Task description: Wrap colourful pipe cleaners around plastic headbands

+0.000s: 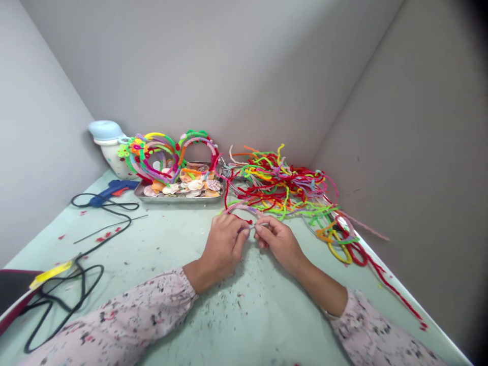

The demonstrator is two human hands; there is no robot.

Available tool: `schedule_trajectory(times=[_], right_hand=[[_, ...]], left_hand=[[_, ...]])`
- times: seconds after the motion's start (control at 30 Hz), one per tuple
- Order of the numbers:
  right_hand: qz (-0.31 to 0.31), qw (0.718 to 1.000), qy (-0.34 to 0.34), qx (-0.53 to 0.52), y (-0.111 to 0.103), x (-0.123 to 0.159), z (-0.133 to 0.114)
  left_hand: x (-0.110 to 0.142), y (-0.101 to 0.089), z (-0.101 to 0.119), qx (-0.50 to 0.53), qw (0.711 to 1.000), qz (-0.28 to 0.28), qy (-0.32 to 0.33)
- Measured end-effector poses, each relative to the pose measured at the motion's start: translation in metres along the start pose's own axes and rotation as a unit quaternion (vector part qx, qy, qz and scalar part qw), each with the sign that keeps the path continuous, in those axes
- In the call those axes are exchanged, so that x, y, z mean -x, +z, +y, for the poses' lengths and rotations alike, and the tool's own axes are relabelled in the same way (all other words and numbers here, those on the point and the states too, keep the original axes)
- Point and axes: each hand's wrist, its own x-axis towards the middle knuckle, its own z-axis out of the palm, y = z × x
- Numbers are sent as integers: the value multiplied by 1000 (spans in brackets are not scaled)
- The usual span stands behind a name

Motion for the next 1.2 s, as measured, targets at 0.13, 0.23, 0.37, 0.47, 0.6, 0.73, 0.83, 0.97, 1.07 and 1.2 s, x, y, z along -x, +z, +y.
schedule_trajectory(times=[0.13,0.23,0.37,0.47,0.6,0.73,0.83,0.97,1.07,1.2], right_hand=[[-4,1000,-4,3,0,0,1],[-6,1000,-3,1,0,1,1],[0,1000,0,4,-1,1,0],[4,1000,1,6,0,0,-1],[2,1000,3,2,1,-1,0],[0,1000,-1,7,1,0,-1],[1,1000,-4,12,1,1,-2],[0,1000,-1,8,0,1,-1],[-2,1000,-6,4,-1,0,0],[-5,1000,-5,3,-1,-1,1]], left_hand=[[-1,-2,0,3,1000,-6,2],[-1,-3,1,3,1000,-7,1],[-1,-1,1,6,1000,-13,-7],[-1,0,1,6,1000,-14,-9],[-1,-1,3,0,1000,-18,-14],[-2,-2,3,-9,999,-30,-20],[-2,-1,2,-10,999,-31,-18],[-1,0,1,-5,999,-31,-16],[-1,-1,1,1,999,-32,-18],[-1,0,1,4,999,-29,-22]])
